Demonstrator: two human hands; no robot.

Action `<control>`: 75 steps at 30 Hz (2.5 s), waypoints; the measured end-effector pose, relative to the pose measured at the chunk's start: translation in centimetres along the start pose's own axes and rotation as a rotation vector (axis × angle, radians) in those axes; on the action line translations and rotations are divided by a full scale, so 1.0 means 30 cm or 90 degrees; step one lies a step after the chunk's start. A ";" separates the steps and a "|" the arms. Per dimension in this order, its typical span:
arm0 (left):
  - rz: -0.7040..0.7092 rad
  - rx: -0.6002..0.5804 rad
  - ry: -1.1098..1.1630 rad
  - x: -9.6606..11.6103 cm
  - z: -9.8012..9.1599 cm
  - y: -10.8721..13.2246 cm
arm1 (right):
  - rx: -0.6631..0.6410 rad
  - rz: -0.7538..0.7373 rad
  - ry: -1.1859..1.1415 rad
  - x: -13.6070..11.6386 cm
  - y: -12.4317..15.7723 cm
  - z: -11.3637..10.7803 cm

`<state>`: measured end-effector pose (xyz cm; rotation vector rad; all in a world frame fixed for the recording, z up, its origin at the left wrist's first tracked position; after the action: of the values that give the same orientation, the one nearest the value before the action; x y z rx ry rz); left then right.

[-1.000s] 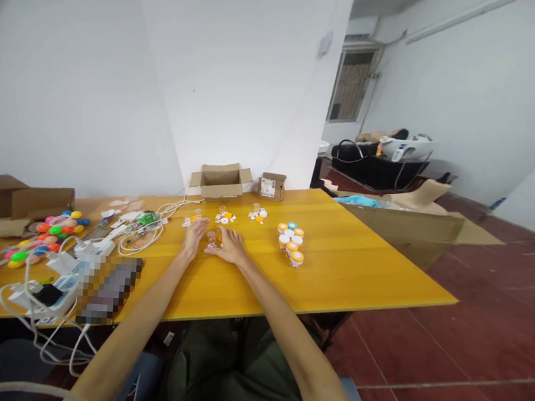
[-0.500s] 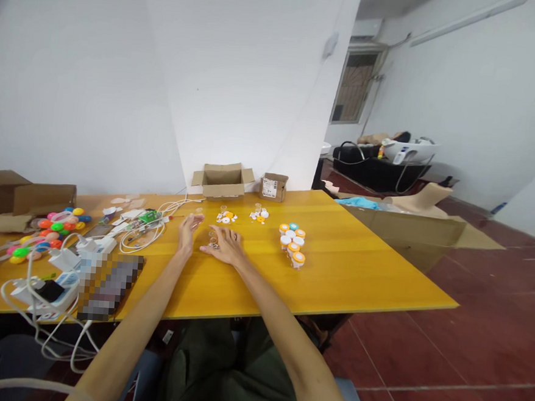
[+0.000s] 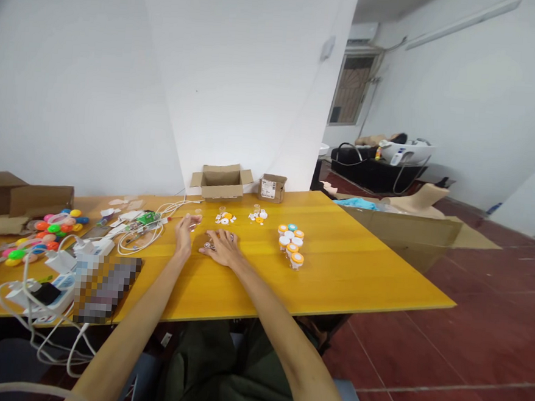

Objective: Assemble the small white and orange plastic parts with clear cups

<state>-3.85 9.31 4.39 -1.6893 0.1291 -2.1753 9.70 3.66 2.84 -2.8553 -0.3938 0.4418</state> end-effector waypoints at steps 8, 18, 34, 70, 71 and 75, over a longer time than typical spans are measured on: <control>0.046 -0.041 -0.044 0.014 0.025 0.023 | 0.000 -0.008 0.016 -0.011 -0.005 0.001; 0.069 -0.087 -0.069 0.029 0.048 0.039 | -0.019 -0.014 0.063 -0.037 -0.005 -0.017; 0.118 -0.154 -0.127 -0.005 0.057 0.051 | -0.002 0.079 0.087 0.008 0.015 -0.045; 0.069 -0.243 -0.165 -0.009 0.104 0.111 | 0.146 0.529 0.121 0.462 0.102 -0.157; 0.068 -0.244 -0.170 -0.010 0.103 0.113 | 0.145 0.545 0.114 0.470 0.095 -0.160; 0.066 -0.251 -0.190 -0.011 0.098 0.126 | 0.143 0.590 0.096 0.511 0.063 -0.167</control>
<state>-0.08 6.40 3.75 -2.1448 0.5818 -1.8839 25.84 5.51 2.98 -2.6485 0.9756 0.3662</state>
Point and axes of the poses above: each hand's wrist, its own y-axis away from the middle knuckle, its own z-axis out of the palm, x = y × z, the point moved 5 cm from there along -y, towards the middle knuckle, and after that the axes turned 7 degrees about y, right-handed, at the moved point
